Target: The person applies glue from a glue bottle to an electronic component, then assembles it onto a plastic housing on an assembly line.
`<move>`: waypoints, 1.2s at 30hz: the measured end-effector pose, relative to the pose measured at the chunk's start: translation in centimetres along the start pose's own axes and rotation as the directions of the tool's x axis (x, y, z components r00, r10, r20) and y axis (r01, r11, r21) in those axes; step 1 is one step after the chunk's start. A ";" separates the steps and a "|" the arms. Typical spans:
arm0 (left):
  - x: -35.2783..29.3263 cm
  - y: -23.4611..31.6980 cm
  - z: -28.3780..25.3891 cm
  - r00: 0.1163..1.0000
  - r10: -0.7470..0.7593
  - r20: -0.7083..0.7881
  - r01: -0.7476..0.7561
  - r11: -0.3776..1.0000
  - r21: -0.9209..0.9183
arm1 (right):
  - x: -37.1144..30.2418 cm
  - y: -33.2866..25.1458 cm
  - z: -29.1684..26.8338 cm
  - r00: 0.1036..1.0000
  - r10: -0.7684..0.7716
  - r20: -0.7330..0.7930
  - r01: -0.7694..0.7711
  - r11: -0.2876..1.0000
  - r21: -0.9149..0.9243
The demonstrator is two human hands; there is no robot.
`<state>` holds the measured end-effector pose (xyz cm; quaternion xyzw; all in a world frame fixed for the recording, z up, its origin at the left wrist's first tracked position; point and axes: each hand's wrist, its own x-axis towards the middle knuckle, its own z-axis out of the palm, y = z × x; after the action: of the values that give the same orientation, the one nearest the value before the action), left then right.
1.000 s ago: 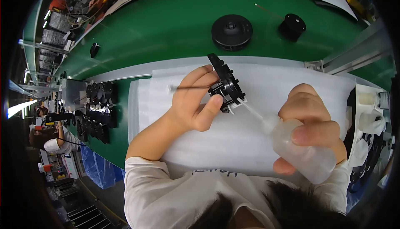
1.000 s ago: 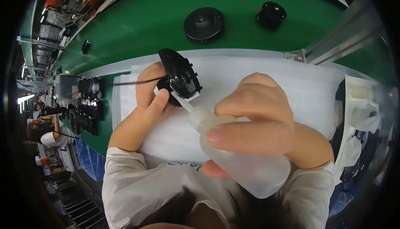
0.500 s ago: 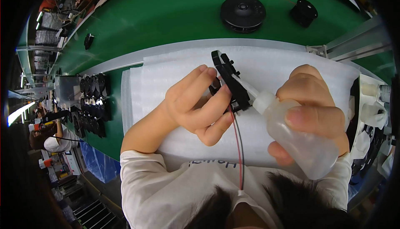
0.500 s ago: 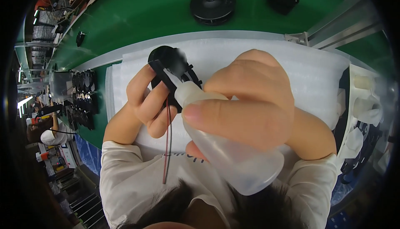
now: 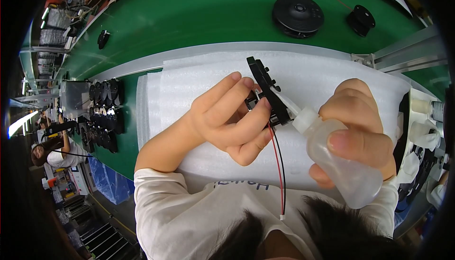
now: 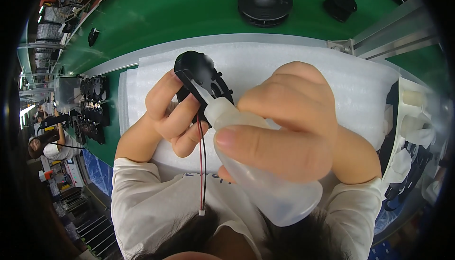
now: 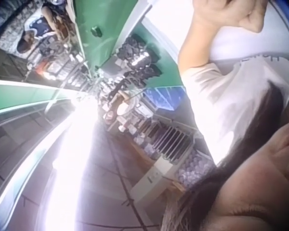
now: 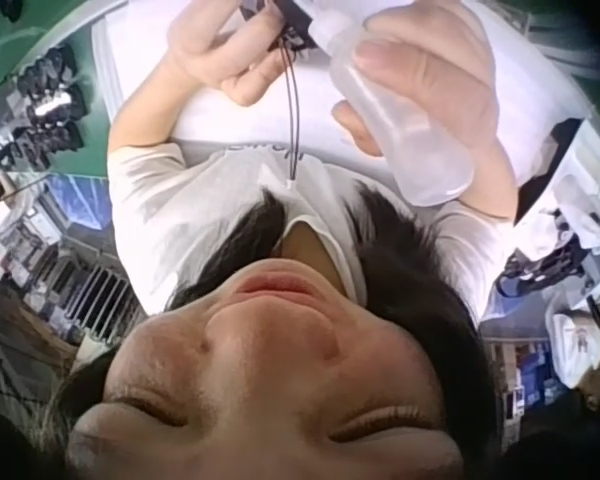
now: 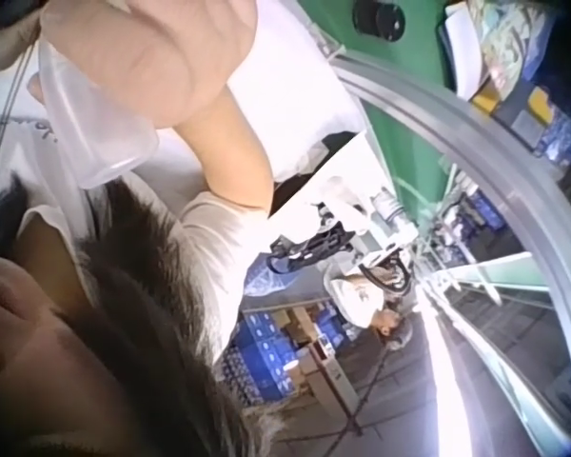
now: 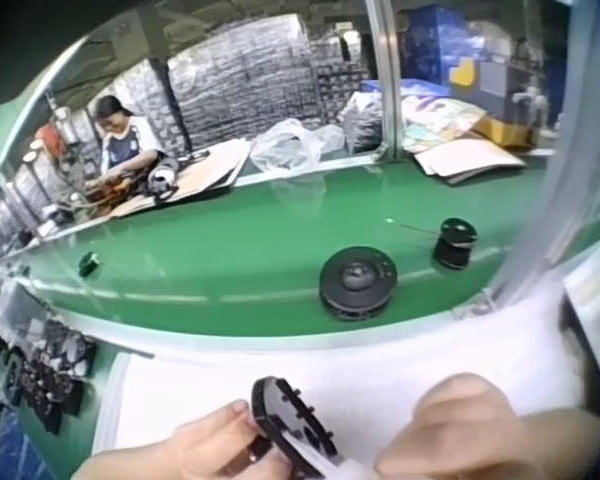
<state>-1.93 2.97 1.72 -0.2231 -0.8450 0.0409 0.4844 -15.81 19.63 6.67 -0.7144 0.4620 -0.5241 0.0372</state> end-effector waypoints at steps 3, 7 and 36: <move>-0.1 0.0 0.2 0.999 0.026 -0.042 -0.022 0.997 0.079 | -0.3 -0.1 0.2 1.000 0.007 -0.012 -0.007 1.000 -0.011; 0.0 0.0 -0.5 1.000 -0.010 -0.004 0.010 0.998 0.069 | -0.5 -0.2 0.5 0.999 -0.013 -0.039 0.011 0.998 -0.057; -0.6 -0.1 -1.6 0.738 -0.650 0.181 0.664 0.653 -0.364 | -1.3 0.1 0.5 0.993 -0.111 0.031 0.114 0.986 -0.124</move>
<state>-0.38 2.41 2.04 0.0028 -0.8653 -0.3092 0.3945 -15.51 20.29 5.42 -0.7465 0.4525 -0.4868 -0.0321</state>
